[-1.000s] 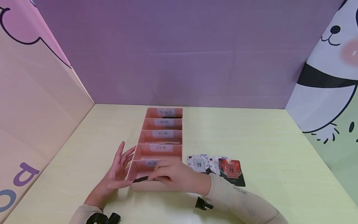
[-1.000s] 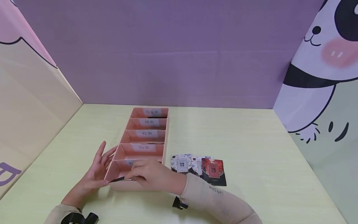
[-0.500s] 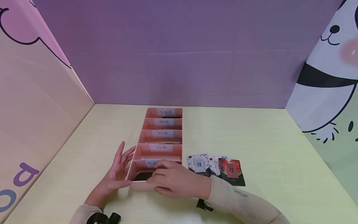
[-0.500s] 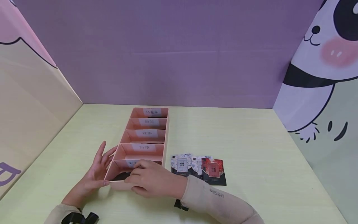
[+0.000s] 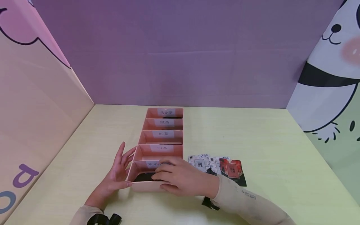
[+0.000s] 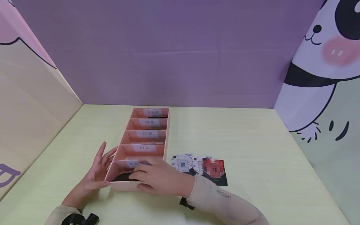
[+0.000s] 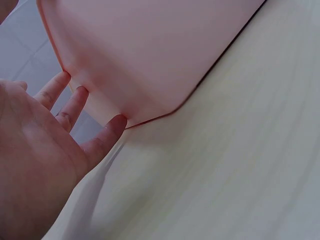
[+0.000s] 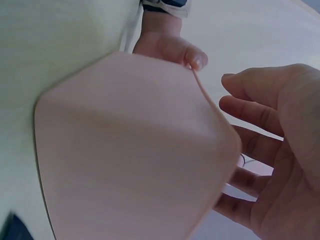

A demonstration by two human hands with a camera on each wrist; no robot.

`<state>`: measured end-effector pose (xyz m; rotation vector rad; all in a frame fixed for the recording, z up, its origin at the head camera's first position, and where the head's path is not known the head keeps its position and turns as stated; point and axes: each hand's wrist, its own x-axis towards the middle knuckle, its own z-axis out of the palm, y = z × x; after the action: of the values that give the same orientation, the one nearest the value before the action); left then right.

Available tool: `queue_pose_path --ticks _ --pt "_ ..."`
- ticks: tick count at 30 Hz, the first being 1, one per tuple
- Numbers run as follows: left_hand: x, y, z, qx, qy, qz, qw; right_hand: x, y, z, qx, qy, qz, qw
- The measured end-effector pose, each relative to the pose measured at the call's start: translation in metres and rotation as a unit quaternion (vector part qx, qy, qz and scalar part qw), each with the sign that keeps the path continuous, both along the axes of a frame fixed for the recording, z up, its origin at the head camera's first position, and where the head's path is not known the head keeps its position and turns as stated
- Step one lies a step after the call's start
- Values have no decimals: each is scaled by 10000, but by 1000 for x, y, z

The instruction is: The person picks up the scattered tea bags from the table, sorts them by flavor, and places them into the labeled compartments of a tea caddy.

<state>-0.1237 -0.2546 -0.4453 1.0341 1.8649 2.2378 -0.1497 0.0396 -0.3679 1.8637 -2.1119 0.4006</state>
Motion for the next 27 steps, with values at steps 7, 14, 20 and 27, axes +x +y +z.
queue_pose_path --ticks 7,14,20,27 --pt "-1 0 -3 100 56 -109 9999 -12 24 -3 -454 286 -200 9984" --pt "0 1 0 104 68 -116 9999 -23 55 -7 -595 198 -885 9941" --pt "1 1 1 5 52 -47 10000 -28 92 -15 -201 -320 -1635 9858" --pt "1 0 -1 -7 -38 0 10000 -37 132 -23 365 -1087 -2448 9628"
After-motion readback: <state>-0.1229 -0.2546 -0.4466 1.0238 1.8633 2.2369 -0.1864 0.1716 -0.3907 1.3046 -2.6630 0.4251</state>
